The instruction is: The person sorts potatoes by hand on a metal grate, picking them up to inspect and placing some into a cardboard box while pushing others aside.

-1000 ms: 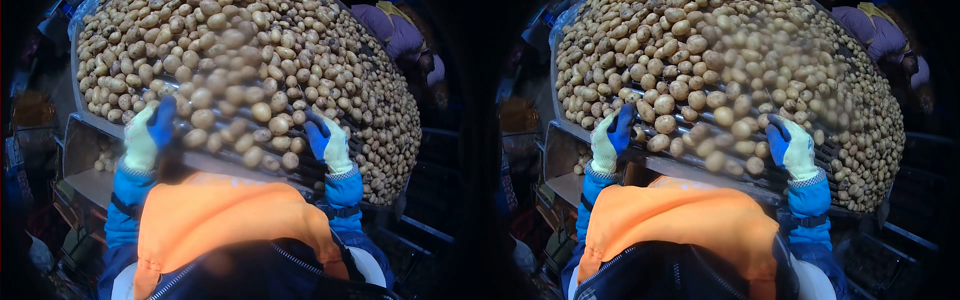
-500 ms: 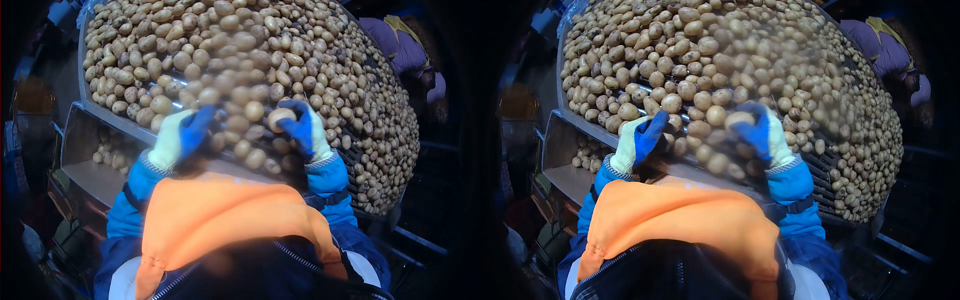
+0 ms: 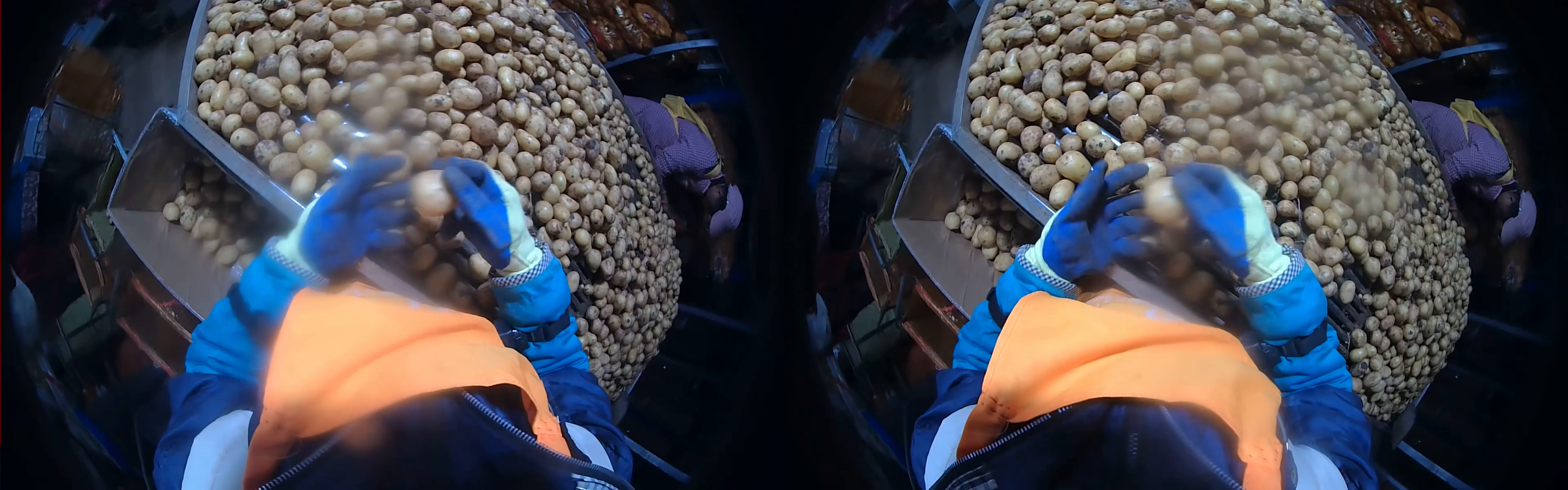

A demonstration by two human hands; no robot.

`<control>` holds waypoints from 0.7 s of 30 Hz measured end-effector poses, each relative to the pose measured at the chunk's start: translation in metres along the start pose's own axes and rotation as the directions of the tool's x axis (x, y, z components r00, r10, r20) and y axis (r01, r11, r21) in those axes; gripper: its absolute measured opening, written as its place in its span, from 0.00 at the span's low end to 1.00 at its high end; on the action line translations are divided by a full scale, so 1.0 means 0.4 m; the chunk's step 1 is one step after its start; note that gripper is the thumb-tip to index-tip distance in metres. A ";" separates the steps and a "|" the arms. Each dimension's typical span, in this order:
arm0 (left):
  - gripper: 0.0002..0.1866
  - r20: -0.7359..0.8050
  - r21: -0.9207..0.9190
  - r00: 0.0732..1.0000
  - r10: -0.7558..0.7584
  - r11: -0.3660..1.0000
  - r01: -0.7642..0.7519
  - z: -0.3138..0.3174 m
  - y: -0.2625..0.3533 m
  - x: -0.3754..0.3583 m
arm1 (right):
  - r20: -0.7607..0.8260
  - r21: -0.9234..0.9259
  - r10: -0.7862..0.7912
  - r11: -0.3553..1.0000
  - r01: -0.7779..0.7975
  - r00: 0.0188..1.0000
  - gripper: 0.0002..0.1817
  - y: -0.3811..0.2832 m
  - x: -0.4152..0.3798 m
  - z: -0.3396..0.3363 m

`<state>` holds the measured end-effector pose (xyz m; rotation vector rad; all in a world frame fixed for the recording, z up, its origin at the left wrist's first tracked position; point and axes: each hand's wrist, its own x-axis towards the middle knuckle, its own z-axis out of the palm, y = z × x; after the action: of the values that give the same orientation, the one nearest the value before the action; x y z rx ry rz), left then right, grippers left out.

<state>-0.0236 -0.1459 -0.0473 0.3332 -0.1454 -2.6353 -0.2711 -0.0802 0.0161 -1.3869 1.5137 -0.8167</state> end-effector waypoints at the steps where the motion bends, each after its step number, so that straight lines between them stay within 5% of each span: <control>1: 0.28 0.080 -0.048 0.987 0.141 0.989 -0.138 0.006 -0.028 0.001 | 0.021 0.103 0.088 0.991 -0.090 0.996 0.22 -0.055 0.007 0.019; 2: 0.28 0.158 -0.118 0.947 0.279 0.958 -0.262 0.012 -0.055 0.001 | 0.010 0.175 0.126 0.977 -0.126 0.992 0.22 -0.064 0.009 0.024; 4: 0.27 0.041 -0.278 0.999 0.033 0.960 -0.020 0.049 -0.007 0.007 | -0.013 0.319 0.202 0.929 -0.188 0.979 0.21 -0.083 0.012 0.035; 5: 0.26 -0.032 -0.272 0.998 0.048 0.961 -0.055 0.008 -0.009 0.010 | -0.050 0.353 0.247 0.911 -0.215 0.968 0.21 -0.081 0.010 0.021; 8: 0.26 -0.091 0.406 0.926 0.365 0.863 -0.300 0.022 -0.037 -0.028 | -0.160 0.457 0.278 0.872 -0.178 0.947 0.21 -0.049 -0.007 -0.021; 11: 0.26 0.127 0.679 0.874 0.469 0.602 -0.421 0.014 -0.021 -0.034 | -0.161 0.392 0.345 0.882 -0.261 0.925 0.21 -0.038 -0.031 -0.045; 13: 0.25 0.071 0.632 0.897 0.437 0.676 -0.379 0.022 0.000 -0.022 | -0.191 0.344 0.343 0.901 -0.265 0.920 0.21 -0.045 -0.045 -0.034; 15: 0.24 -0.233 0.279 0.938 0.256 0.942 -0.187 0.056 0.022 -0.018 | -0.193 0.404 0.350 0.880 -0.251 0.917 0.21 -0.048 -0.061 -0.019; 19: 0.23 -0.288 0.345 0.868 0.405 0.889 -0.300 0.127 0.057 -0.031 | -0.229 0.382 0.368 0.886 -0.265 0.901 0.20 -0.031 -0.088 -0.034; 21: 0.22 -0.199 0.623 0.813 0.547 0.711 -0.326 0.076 0.078 -0.023 | -0.263 0.347 0.370 0.898 -0.271 0.891 0.20 -0.024 -0.098 -0.042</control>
<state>-0.0097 -0.1678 -0.0111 0.8720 -0.7893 -1.9415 -0.2841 -0.0449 0.0383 -0.7687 1.7247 -1.0457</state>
